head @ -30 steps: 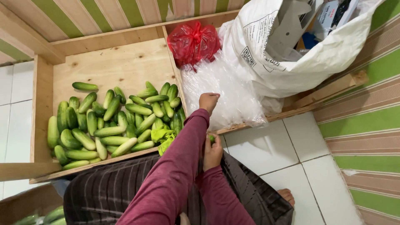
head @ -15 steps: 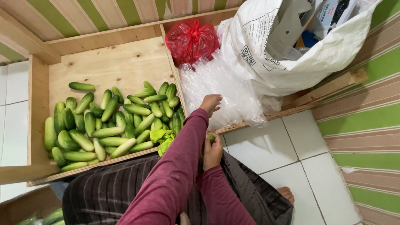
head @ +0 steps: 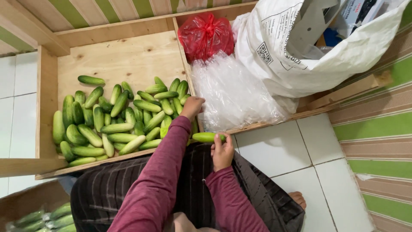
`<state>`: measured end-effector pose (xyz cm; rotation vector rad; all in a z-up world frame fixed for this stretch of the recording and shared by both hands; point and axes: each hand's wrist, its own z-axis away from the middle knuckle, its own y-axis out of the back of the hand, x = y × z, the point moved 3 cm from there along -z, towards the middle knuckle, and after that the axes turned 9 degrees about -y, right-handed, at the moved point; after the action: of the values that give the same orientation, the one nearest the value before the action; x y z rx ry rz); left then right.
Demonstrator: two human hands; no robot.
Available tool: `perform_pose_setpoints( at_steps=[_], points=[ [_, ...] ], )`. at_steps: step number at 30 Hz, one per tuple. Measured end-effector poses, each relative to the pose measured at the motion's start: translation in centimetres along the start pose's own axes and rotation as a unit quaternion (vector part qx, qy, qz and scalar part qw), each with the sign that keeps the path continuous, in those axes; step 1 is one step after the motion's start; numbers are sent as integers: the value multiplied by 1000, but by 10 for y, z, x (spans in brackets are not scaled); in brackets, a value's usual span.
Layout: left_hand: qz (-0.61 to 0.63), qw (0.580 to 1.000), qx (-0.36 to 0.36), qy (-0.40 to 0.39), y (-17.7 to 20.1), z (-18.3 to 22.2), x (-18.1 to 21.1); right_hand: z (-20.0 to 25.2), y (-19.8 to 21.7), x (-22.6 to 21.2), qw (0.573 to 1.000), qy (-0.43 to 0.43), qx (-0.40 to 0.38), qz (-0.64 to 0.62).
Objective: Packaging individual cucumbers into plastic bags and tying them closed
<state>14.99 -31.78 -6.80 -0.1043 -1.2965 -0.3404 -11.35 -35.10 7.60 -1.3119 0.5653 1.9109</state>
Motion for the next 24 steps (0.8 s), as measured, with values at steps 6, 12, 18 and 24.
perform_pose_setpoints(
  at_steps=[6, 12, 18, 24],
  points=[
    [-214, 973, -75, -49, 19, 51, 87, 5, 0, -7, 1000, -8, 7, -7],
    [-330, 934, -80, -110, -14, 77, 159, -6, 0, 8, 1000, -23, 9, 10],
    [-126, 972, -180, -83, -118, 77, 191, -9, 8, 1, 996, 2, 32, 88],
    [-81, 981, -174, -10, -159, 76, 191, -4, 15, -20, 995, -54, -6, 86]
  ],
)
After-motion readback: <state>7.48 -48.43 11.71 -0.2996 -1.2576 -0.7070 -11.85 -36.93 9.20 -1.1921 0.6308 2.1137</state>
